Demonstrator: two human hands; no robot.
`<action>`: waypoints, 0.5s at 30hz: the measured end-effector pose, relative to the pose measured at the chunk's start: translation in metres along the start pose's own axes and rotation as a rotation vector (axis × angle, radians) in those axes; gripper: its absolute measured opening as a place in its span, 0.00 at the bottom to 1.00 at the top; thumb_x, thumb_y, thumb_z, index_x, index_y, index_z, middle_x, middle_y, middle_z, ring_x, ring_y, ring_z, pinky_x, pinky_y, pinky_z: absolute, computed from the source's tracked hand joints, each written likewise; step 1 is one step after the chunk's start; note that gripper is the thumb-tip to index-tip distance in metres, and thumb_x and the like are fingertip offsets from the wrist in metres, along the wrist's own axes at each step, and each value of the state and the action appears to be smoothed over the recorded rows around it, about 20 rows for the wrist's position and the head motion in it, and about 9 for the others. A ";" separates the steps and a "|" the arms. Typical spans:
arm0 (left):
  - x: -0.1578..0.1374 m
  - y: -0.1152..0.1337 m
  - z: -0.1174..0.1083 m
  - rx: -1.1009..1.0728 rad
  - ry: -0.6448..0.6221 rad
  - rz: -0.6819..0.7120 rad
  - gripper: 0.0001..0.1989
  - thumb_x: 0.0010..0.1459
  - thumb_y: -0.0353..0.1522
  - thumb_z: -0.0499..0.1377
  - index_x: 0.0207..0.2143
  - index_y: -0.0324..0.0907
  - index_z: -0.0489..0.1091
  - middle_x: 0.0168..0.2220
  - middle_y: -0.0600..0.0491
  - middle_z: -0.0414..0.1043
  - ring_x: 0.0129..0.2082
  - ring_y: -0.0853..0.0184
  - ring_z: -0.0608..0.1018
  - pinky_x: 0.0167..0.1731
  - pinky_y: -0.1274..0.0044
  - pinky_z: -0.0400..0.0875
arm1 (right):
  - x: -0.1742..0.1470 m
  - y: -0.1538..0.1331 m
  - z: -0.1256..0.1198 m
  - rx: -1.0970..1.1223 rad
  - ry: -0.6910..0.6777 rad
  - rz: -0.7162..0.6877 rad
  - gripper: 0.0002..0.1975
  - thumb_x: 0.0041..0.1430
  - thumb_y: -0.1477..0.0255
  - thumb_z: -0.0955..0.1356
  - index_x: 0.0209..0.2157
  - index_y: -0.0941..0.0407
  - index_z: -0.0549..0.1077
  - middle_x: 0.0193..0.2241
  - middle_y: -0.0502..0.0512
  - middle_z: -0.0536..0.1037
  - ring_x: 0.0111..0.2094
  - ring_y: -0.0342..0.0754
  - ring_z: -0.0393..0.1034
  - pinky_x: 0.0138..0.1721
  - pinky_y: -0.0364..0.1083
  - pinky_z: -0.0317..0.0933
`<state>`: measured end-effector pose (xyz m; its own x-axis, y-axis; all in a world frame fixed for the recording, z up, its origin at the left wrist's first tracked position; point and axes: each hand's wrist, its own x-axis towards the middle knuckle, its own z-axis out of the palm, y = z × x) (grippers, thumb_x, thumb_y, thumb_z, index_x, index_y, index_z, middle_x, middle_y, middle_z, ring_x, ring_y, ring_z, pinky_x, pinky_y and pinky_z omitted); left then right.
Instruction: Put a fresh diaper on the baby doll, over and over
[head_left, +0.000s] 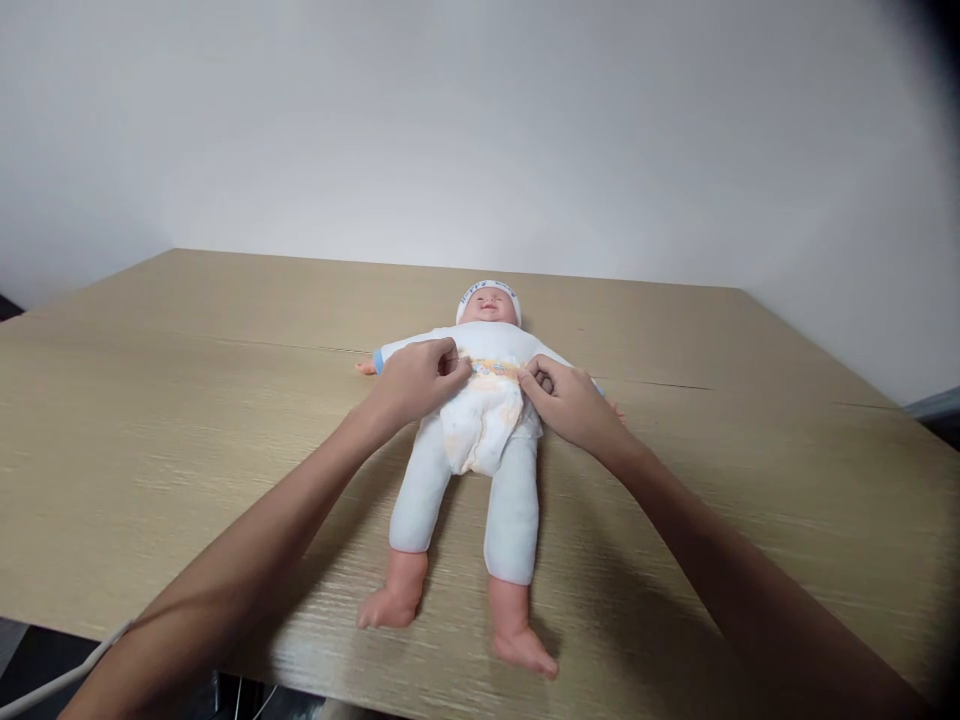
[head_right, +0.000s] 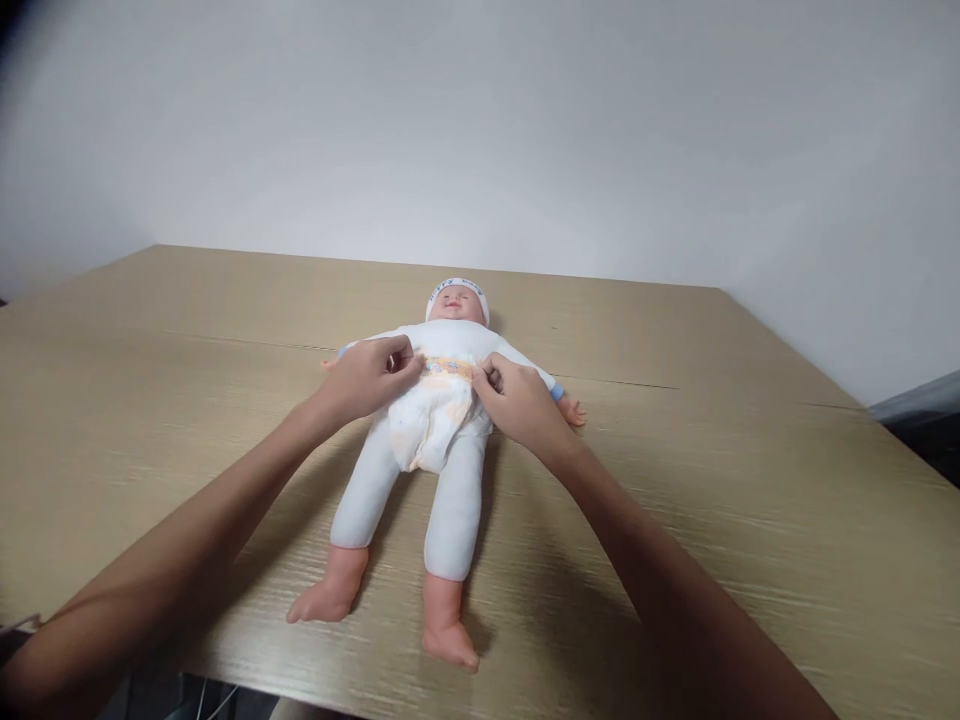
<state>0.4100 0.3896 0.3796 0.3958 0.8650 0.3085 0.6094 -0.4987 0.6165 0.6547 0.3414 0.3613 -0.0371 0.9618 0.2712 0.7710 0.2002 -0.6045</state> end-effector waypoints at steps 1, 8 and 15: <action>0.000 0.000 0.000 0.011 0.001 -0.003 0.19 0.67 0.38 0.58 0.25 0.45 0.56 0.23 0.58 0.65 0.26 0.67 0.66 0.30 0.71 0.53 | 0.000 -0.001 0.000 -0.019 0.007 -0.004 0.17 0.71 0.59 0.65 0.29 0.51 0.68 0.24 0.47 0.73 0.27 0.48 0.65 0.32 0.48 0.53; -0.007 -0.024 -0.005 -0.373 0.014 -0.154 0.19 0.72 0.44 0.53 0.28 0.45 0.62 0.27 0.55 0.68 0.29 0.66 0.70 0.33 0.72 0.62 | -0.011 0.018 -0.010 0.139 0.095 0.114 0.12 0.66 0.61 0.67 0.30 0.50 0.67 0.25 0.47 0.74 0.27 0.48 0.66 0.33 0.48 0.58; 0.000 -0.027 0.004 -0.496 -0.026 -0.144 0.22 0.72 0.46 0.54 0.26 0.44 0.62 0.26 0.56 0.64 0.28 0.67 0.66 0.33 0.73 0.62 | -0.010 0.023 -0.002 0.319 0.065 0.067 0.14 0.69 0.56 0.66 0.32 0.50 0.66 0.26 0.47 0.73 0.28 0.47 0.67 0.33 0.47 0.60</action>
<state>0.3960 0.4026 0.3597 0.3525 0.9181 0.1811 0.2620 -0.2826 0.9228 0.6744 0.3363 0.3462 0.0555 0.9628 0.2644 0.5321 0.1956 -0.8238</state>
